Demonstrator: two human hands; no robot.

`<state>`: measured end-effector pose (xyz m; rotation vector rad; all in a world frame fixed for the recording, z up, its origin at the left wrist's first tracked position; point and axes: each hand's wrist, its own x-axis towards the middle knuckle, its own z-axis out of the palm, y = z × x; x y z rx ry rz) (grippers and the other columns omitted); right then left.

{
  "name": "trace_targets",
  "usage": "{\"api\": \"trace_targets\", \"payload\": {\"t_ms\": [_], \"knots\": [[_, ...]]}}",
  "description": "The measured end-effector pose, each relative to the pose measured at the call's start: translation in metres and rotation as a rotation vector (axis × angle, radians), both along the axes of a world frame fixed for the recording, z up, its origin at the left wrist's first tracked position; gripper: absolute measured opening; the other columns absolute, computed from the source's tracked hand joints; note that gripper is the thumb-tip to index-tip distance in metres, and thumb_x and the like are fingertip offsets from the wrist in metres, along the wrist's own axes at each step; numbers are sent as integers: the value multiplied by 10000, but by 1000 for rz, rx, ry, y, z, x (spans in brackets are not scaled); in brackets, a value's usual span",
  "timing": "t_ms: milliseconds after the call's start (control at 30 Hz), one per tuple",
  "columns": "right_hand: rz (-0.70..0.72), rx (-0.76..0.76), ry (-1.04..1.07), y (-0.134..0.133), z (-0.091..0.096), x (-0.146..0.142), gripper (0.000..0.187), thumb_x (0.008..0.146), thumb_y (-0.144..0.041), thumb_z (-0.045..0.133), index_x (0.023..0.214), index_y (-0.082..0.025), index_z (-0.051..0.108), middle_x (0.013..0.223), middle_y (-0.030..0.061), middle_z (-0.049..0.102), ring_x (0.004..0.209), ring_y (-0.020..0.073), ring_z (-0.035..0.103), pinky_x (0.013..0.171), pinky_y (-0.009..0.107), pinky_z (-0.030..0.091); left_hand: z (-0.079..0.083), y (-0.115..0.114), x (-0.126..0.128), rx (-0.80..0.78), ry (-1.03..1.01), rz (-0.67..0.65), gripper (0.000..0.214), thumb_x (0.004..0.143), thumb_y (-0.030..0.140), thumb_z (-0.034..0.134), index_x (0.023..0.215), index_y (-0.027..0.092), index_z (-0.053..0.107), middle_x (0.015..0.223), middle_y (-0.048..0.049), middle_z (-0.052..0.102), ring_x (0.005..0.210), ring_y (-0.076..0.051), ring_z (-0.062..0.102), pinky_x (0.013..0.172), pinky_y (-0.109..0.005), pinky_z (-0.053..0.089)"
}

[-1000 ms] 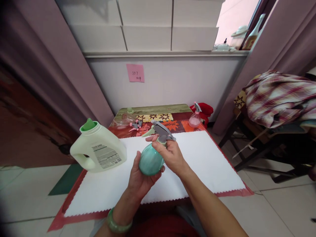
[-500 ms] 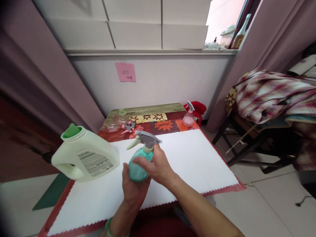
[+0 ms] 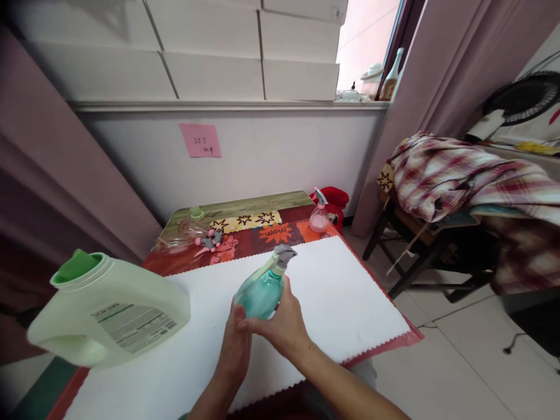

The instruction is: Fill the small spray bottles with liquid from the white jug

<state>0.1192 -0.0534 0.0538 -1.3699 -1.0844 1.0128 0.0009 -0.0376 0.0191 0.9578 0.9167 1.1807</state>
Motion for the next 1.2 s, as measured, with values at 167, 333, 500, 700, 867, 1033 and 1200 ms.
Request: {"api": "trace_targets", "payload": {"t_ms": [167,333,500,700,867,1033,1200], "knots": [[-119,40,-39,19,-21,52,827,556,-469,913,1227,-230,493,1148,77,676,1068,320,651,895,466,541,-16,35,-11,137,531,-85,747,945,646,434,1543,204,368,1619,-173,347,1495,-325,332,1201,-517,282],[-370,-19,-311,58,-31,135,973,541,-524,882,1326,-258,372,1234,102,626,1123,359,625,950,550,496,-54,67,-37,515,1204,35,804,867,515,593,1530,125,358,1629,-235,307,1525,-394,235,1209,-627,167],[-491,-57,-542,102,-32,206,992,541,-507,838,1357,-200,363,1209,140,635,1089,352,640,927,469,497,-75,69,-57,606,1543,34,731,955,516,478,1560,124,359,1637,-228,301,1535,-364,225,1212,-615,161],[-450,-10,-616,135,-51,236,907,533,-452,817,1305,-190,419,1274,152,611,1143,319,617,948,400,479,-81,65,-59,606,1676,-5,689,969,553,446,1529,152,450,1627,-196,333,1524,-357,265,1209,-609,175],[-479,-77,-524,138,-44,229,786,507,-321,835,1195,-203,473,1183,122,657,1067,296,646,871,353,481,-82,65,-60,623,1685,0,691,970,555,452,1531,150,448,1625,-192,337,1520,-357,275,1213,-607,175],[-519,0,-422,129,-22,216,512,603,-307,793,1013,-212,500,1024,73,678,983,237,650,759,291,462,-83,64,-62,639,1684,6,674,977,541,449,1531,157,447,1625,-181,341,1519,-351,281,1210,-607,193],[-486,-24,-452,132,-39,228,682,497,-373,843,1073,-216,513,1050,106,670,967,299,652,799,375,494,-82,60,-59,615,1651,2,674,961,535,486,1525,166,458,1620,-191,345,1516,-357,287,1206,-619,203]]}}
